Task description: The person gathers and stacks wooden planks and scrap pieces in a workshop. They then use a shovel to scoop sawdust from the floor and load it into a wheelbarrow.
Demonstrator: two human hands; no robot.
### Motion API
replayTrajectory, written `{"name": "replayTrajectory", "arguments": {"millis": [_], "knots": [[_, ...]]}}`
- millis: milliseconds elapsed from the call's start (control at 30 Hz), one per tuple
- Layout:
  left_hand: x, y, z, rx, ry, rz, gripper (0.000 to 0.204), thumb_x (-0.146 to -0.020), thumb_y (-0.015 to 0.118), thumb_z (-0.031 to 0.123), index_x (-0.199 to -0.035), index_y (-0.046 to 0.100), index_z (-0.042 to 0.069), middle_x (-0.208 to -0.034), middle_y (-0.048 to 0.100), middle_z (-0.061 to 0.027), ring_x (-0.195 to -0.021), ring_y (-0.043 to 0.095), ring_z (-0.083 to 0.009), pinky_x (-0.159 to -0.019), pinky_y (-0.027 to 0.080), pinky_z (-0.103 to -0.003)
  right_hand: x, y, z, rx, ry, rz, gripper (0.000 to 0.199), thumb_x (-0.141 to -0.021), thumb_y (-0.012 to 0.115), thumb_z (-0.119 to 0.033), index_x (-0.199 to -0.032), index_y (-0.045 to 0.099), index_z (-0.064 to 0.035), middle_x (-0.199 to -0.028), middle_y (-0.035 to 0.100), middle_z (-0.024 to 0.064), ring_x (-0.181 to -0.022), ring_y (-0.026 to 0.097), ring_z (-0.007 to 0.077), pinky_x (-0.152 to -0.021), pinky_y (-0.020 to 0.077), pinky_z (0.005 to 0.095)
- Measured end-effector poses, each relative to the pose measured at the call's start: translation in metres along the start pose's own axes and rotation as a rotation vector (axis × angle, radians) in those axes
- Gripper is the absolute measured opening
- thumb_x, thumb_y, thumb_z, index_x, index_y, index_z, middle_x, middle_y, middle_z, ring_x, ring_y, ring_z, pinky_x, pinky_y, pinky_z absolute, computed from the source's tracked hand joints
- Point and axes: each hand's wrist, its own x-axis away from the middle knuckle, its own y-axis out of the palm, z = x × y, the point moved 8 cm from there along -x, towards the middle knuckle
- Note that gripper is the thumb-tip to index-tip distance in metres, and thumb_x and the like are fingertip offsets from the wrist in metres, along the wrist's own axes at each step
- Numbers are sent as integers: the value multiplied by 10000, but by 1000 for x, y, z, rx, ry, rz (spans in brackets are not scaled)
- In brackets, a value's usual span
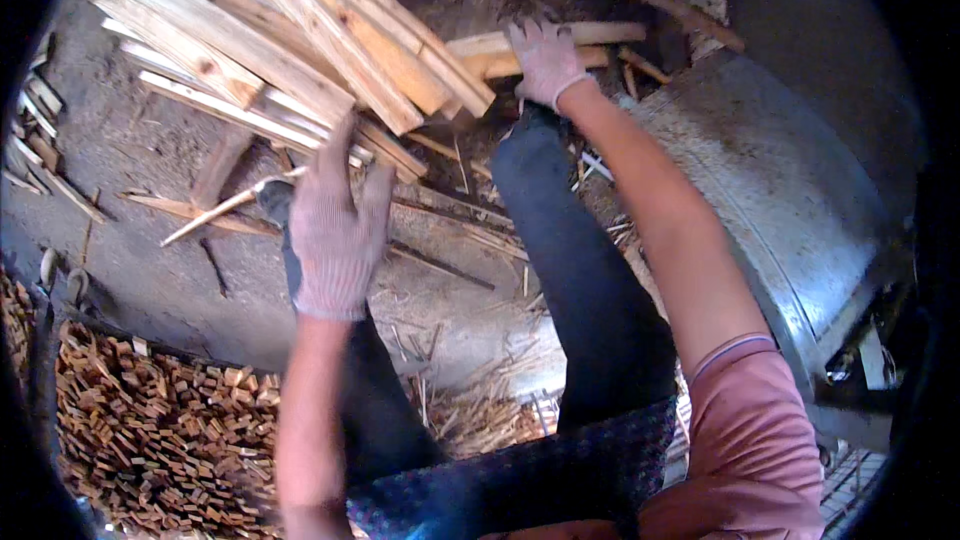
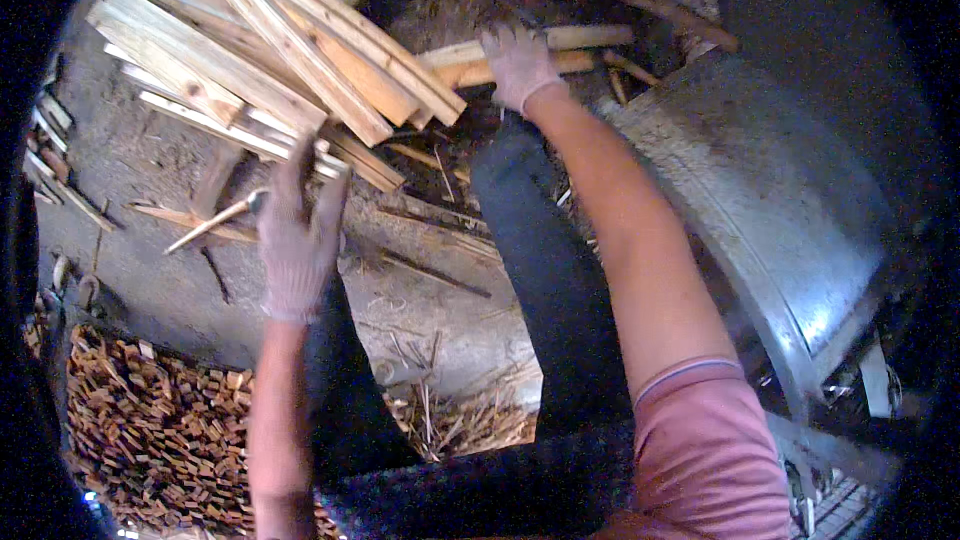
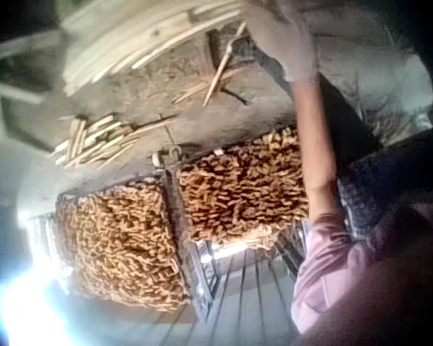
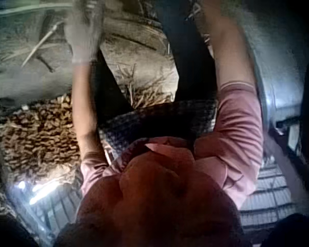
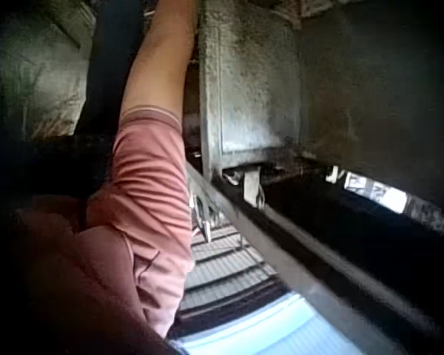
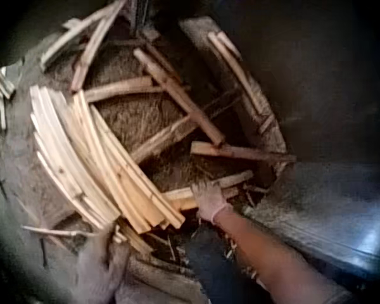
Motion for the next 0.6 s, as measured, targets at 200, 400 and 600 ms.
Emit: {"name": "replayTrajectory", "arguments": {"millis": [200,400,600], "knots": [[-90,49,16,-566,485,-90,622,-857,749,349,-1417,545,172,-1429,539,-153,-1400,432,-396,-1150,340,-545,-18,22,2,-28,-158,-49,313,-789,693,-98,-1098,642,-90,-1087,648,142,-1077,638,346,-892,519,459],[-115,63,-9,-699,480,-288,679,-863,733,402,-1476,494,237,-1524,463,-109,-1446,372,-377,-1183,295,-574,6,33,6,-68,-234,-156,174,-887,600,-103,-1041,676,-80,-1020,703,141,-987,697,354,-842,541,499],[-114,38,-11,-715,424,-350,661,-855,747,349,-1464,509,256,-1563,427,-86,-1451,366,-367,-1186,298,-564,15,-1,-3,-15,-302,-494,253,-902,604,-111,-1143,656,-54,-1100,742,177,-1040,725,344,-886,551,500]]}}
